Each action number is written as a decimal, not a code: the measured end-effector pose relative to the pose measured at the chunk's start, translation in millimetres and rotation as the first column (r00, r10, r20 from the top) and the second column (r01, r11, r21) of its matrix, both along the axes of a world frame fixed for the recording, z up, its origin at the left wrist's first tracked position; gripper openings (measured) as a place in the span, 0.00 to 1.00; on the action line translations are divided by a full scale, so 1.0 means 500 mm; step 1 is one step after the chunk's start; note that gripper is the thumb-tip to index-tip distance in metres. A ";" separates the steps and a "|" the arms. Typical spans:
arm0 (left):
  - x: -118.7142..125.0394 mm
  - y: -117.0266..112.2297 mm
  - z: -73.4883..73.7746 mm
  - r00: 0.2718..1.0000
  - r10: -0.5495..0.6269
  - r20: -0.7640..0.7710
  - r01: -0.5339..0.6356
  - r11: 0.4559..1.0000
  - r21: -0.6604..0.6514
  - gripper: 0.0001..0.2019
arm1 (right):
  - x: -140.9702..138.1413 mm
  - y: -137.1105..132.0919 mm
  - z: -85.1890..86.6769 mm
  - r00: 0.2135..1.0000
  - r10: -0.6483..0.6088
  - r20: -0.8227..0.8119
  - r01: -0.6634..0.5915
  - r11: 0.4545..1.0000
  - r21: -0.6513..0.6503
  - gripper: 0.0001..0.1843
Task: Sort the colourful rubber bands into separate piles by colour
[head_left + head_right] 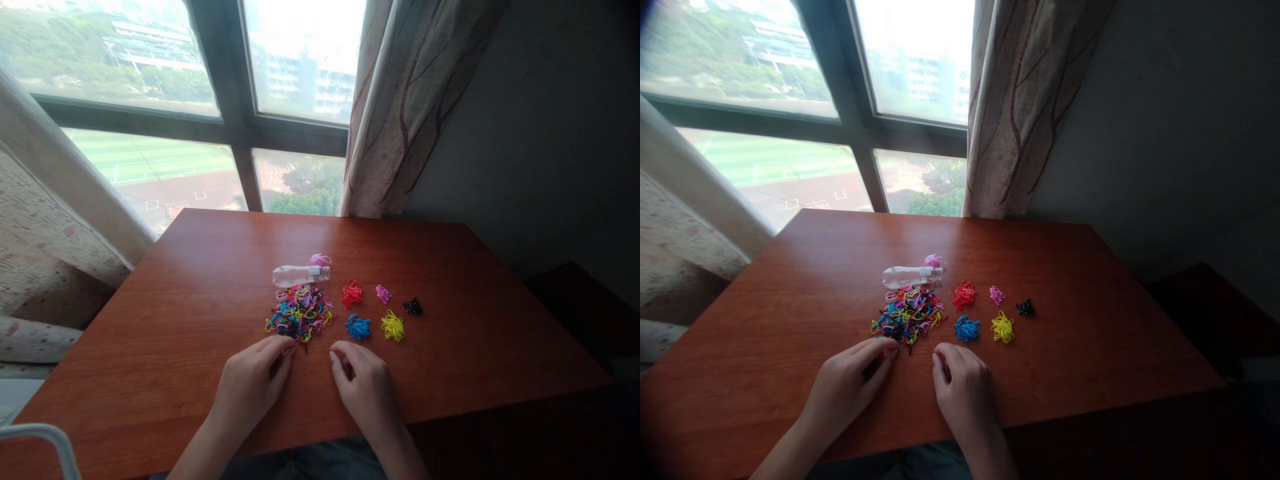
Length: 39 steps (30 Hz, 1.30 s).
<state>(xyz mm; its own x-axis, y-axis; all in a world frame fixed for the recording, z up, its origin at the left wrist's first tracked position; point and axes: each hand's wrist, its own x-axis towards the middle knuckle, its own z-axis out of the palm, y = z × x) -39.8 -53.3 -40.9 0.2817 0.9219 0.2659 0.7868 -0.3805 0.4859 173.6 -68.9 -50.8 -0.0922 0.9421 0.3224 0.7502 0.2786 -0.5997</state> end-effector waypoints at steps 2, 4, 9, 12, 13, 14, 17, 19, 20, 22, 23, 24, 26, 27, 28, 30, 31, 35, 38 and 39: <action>0.001 0.000 -0.001 1.000 0.017 -0.009 -0.017 1.000 0.013 0.08 | -0.008 0.001 0.001 0.999 0.022 0.040 -0.022 1.000 -0.001 0.10; 0.003 0.000 0.000 0.999 0.015 -0.036 -0.014 1.000 0.026 0.08 | -0.011 0.002 0.002 0.998 0.027 0.063 -0.027 1.000 -0.009 0.09; 0.016 -0.001 0.005 0.987 -0.010 -0.160 0.024 0.996 0.084 0.10 | -0.009 0.002 0.003 0.998 0.046 0.033 -0.044 0.998 -0.049 0.10; 0.024 -0.002 0.007 0.979 0.014 -0.205 0.009 0.994 0.113 0.10 | -0.008 0.001 0.001 0.998 0.051 0.026 -0.050 0.997 -0.060 0.10; 0.027 -0.002 0.007 0.977 0.026 -0.209 0.000 0.992 0.122 0.10 | -0.008 0.001 0.001 0.998 0.052 0.024 -0.051 0.997 -0.062 0.10; 0.030 -0.002 0.008 0.977 0.037 -0.212 -0.009 0.991 0.130 0.10 | -0.008 0.001 0.000 0.998 0.055 0.021 -0.053 0.996 -0.065 0.10; 0.039 -0.001 0.010 0.972 0.063 -0.228 -0.032 0.990 0.135 0.08 | -0.007 0.000 0.001 0.998 0.061 0.015 -0.060 0.995 -0.075 0.10; 0.046 0.000 0.013 0.965 0.073 -0.251 -0.043 0.991 0.123 0.08 | -0.007 -0.001 0.003 0.998 0.062 0.019 -0.060 0.995 -0.076 0.10; 0.049 0.001 0.014 0.962 0.077 -0.262 -0.047 0.992 0.116 0.08 | -0.008 -0.002 0.005 0.998 0.063 0.022 -0.061 0.995 -0.076 0.10; 0.054 0.003 0.017 0.958 0.078 -0.276 -0.052 0.993 0.102 0.08 | -0.008 -0.003 0.007 0.998 0.063 0.023 -0.062 0.995 -0.073 0.10; 0.056 0.004 0.018 0.957 0.077 -0.280 -0.053 0.994 0.095 0.08 | -0.008 -0.002 0.007 0.998 0.063 0.023 -0.061 0.995 -0.073 0.10; 0.058 0.004 0.020 0.955 0.077 -0.286 -0.053 0.995 0.089 0.08 | -0.008 -0.002 0.008 0.998 0.063 0.021 -0.062 0.995 -0.072 0.09; 0.061 0.006 0.022 0.950 0.075 -0.303 -0.052 0.995 0.083 0.09 | -0.008 -0.001 0.007 0.998 0.062 0.017 -0.061 0.996 -0.071 0.09; 0.062 0.006 0.023 0.946 0.075 -0.314 -0.052 0.995 0.081 0.09 | -0.008 0.000 0.006 0.998 0.063 0.014 -0.062 0.996 -0.071 0.09; 0.063 0.006 0.024 0.943 0.075 -0.323 -0.052 0.996 0.079 0.09 | -0.008 0.000 0.005 0.998 0.064 0.011 -0.063 0.996 -0.070 0.09; 0.063 0.005 0.023 0.941 0.078 -0.330 -0.057 0.996 0.074 0.09 | -0.008 -0.001 0.003 0.998 0.066 0.004 -0.065 0.995 -0.070 0.09; 0.062 0.003 0.023 0.942 0.084 -0.326 -0.063 0.995 0.073 0.09 | -0.008 -0.002 0.002 0.998 0.065 0.001 -0.065 0.995 -0.072 0.09; 0.051 -0.001 0.023 0.949 0.120 -0.293 -0.095 0.991 0.098 0.10 | -0.008 -0.004 0.000 0.998 0.065 -0.020 -0.066 0.994 -0.085 0.09; 0.041 0.001 0.029 0.951 0.136 -0.276 -0.106 0.987 0.119 0.10 | -0.008 -0.002 0.003 0.997 0.068 -0.033 -0.070 0.993 -0.091 0.09; 0.039 0.003 0.032 0.952 0.140 -0.273 -0.109 0.986 0.125 0.11 | -0.008 -0.002 0.004 0.997 0.067 -0.032 -0.070 0.993 -0.091 0.09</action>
<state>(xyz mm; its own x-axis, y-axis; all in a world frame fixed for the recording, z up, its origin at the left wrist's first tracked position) -20.2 -51.7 -25.1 0.2442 0.9247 0.2921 0.9297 -0.3088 0.2006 169.5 -69.7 -48.9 -0.1497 0.9598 0.2376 0.7133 0.2712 -0.6463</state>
